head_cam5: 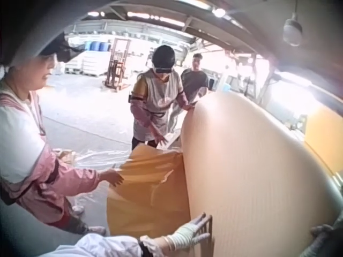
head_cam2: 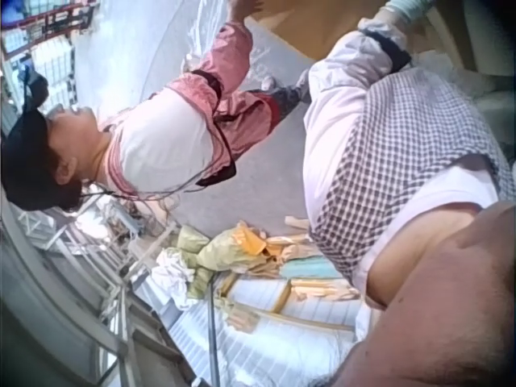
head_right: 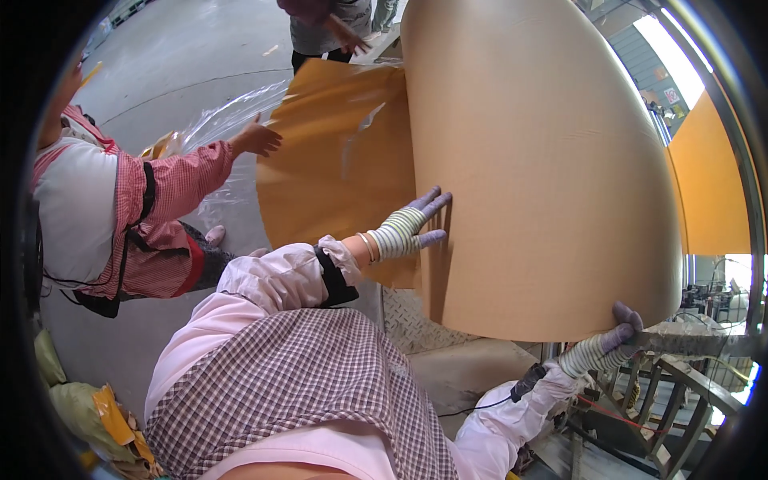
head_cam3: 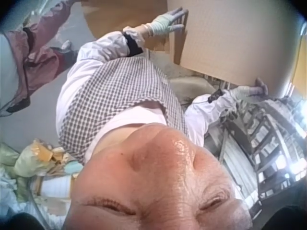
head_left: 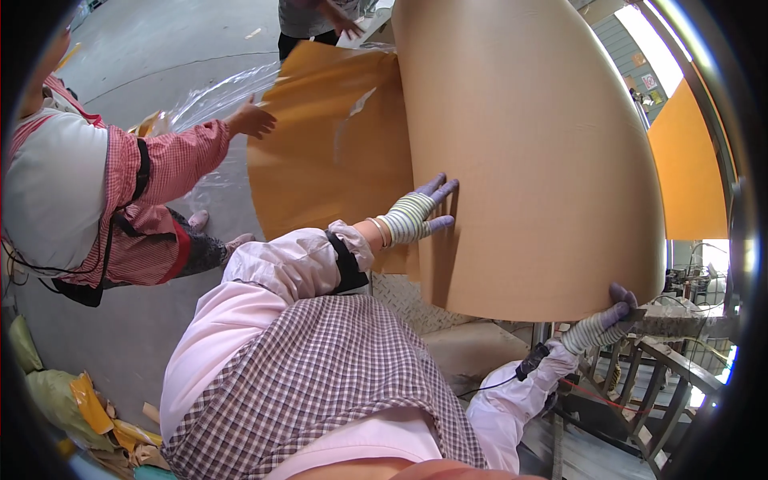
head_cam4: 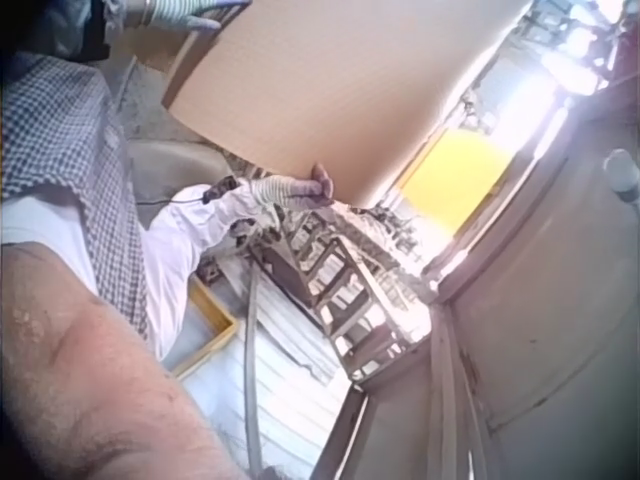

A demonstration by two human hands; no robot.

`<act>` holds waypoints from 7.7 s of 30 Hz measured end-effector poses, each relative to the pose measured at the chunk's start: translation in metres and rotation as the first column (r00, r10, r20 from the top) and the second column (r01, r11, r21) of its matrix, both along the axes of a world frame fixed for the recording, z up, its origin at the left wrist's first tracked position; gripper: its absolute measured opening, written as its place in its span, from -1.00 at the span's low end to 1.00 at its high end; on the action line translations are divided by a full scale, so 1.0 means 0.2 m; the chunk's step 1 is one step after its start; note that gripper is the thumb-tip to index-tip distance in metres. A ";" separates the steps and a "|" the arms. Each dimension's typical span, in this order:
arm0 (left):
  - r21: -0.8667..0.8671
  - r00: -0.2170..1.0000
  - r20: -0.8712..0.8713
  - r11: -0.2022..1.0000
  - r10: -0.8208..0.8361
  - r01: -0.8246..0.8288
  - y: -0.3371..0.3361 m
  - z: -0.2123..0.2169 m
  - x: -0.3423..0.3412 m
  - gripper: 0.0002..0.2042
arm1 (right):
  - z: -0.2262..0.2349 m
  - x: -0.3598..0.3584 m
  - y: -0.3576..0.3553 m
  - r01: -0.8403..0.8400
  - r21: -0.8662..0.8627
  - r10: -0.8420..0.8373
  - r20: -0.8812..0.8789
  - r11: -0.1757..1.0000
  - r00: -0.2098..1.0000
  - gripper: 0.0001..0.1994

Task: Manually wrap and process large industrial material rolls with other workers.

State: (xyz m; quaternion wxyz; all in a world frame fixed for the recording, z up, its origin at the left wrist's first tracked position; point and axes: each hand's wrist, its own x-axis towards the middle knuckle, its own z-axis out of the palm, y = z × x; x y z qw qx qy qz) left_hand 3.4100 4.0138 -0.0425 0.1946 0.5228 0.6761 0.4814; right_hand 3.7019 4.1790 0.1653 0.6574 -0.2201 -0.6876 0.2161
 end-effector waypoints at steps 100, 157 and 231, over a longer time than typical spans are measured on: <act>-0.952 0.926 -0.237 -0.118 -0.293 -0.281 -1.14 -1.66 -0.57 -0.27 | -0.11 0.58 1.05 0.270 -0.140 -0.264 0.055 0.953 0.963 -0.69; -0.365 -0.491 0.870 0.726 0.043 -0.583 0.27 -1.90 0.66 -0.35 | 0.11 0.40 0.38 0.398 0.145 -0.411 0.076 0.906 0.908 -0.76; -0.307 0.179 0.818 0.678 0.547 -0.668 -0.48 -1.25 0.79 -0.69 | -1.11 0.67 1.24 0.147 0.714 -0.643 0.496 0.684 0.584 -0.81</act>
